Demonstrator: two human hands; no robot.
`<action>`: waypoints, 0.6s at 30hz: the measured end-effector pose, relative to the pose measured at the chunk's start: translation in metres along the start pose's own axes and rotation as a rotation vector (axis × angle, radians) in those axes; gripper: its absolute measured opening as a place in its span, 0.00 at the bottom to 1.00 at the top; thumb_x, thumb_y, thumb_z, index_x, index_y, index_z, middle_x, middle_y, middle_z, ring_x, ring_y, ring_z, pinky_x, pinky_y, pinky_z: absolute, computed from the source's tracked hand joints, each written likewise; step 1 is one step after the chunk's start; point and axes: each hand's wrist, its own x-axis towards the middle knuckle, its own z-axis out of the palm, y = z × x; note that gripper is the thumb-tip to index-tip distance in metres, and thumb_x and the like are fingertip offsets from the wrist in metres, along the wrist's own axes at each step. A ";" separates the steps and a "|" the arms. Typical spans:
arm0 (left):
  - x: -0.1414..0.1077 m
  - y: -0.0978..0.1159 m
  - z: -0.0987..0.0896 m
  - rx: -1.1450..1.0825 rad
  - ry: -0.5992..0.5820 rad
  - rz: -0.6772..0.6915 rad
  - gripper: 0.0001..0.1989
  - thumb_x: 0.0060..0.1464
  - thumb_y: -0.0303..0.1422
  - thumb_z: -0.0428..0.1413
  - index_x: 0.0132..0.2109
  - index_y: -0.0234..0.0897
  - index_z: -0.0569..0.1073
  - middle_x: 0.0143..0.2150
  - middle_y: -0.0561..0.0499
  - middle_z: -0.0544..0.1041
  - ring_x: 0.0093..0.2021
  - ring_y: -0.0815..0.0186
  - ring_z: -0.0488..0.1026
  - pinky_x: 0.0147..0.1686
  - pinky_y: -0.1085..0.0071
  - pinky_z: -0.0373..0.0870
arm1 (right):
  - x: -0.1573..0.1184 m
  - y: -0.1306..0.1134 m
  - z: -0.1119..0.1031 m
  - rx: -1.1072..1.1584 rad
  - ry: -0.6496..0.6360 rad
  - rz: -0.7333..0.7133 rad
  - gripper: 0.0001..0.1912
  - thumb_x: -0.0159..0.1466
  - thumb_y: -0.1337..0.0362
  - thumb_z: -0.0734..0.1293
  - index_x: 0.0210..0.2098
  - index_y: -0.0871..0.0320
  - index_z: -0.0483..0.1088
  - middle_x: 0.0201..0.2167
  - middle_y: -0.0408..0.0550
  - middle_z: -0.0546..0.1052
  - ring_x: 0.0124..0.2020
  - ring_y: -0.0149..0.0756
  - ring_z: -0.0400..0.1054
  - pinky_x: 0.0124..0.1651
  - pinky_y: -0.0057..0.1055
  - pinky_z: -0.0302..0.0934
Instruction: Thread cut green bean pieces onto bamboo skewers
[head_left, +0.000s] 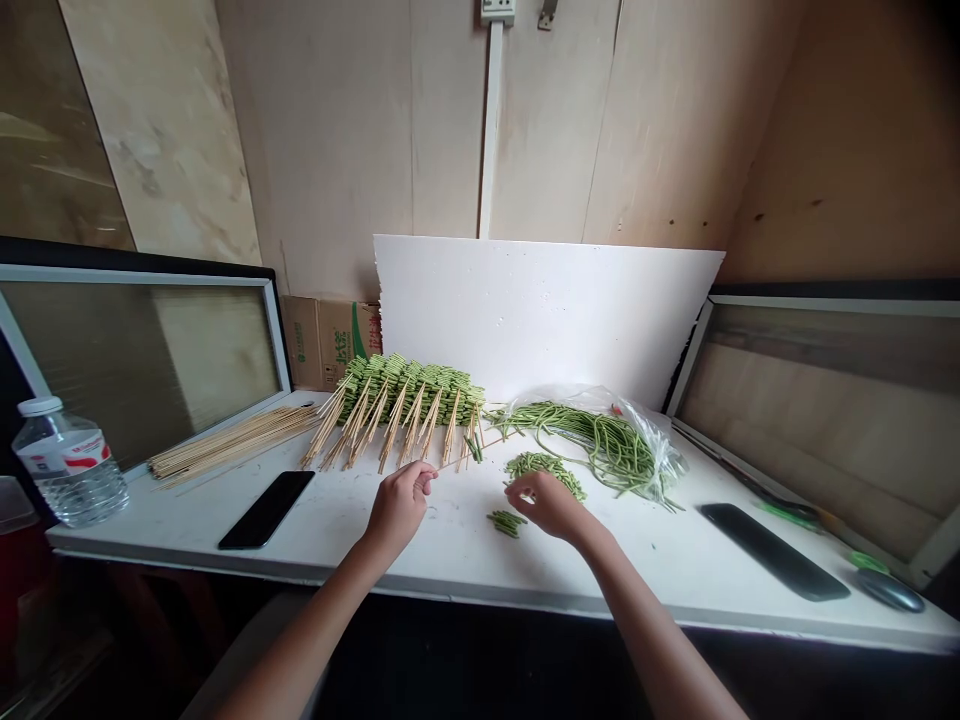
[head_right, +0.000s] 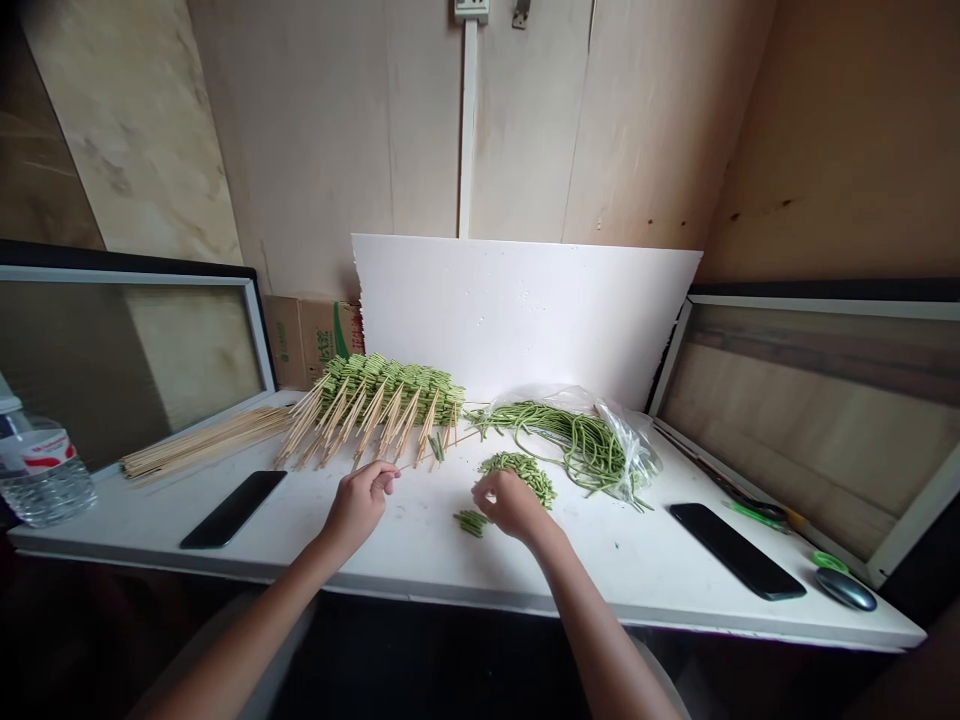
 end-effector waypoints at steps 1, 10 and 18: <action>0.000 -0.001 0.000 0.005 -0.006 -0.009 0.13 0.61 0.22 0.48 0.39 0.38 0.76 0.27 0.52 0.76 0.29 0.65 0.75 0.33 0.72 0.69 | -0.001 0.006 -0.002 -0.044 -0.052 0.037 0.03 0.50 0.64 0.78 0.25 0.50 0.83 0.29 0.49 0.84 0.30 0.46 0.78 0.32 0.37 0.71; 0.000 0.000 0.001 0.012 -0.062 -0.023 0.13 0.61 0.24 0.48 0.38 0.38 0.76 0.27 0.52 0.76 0.29 0.64 0.75 0.33 0.72 0.68 | -0.003 0.015 0.004 -0.181 -0.174 0.140 0.03 0.47 0.65 0.78 0.22 0.49 0.83 0.25 0.47 0.83 0.23 0.39 0.74 0.26 0.31 0.64; -0.001 -0.004 0.002 0.009 -0.071 -0.021 0.12 0.62 0.24 0.48 0.38 0.39 0.76 0.27 0.52 0.75 0.29 0.64 0.74 0.33 0.72 0.67 | 0.001 0.025 0.004 -0.112 -0.092 0.132 0.07 0.46 0.64 0.80 0.26 0.52 0.83 0.23 0.48 0.82 0.24 0.41 0.74 0.27 0.32 0.66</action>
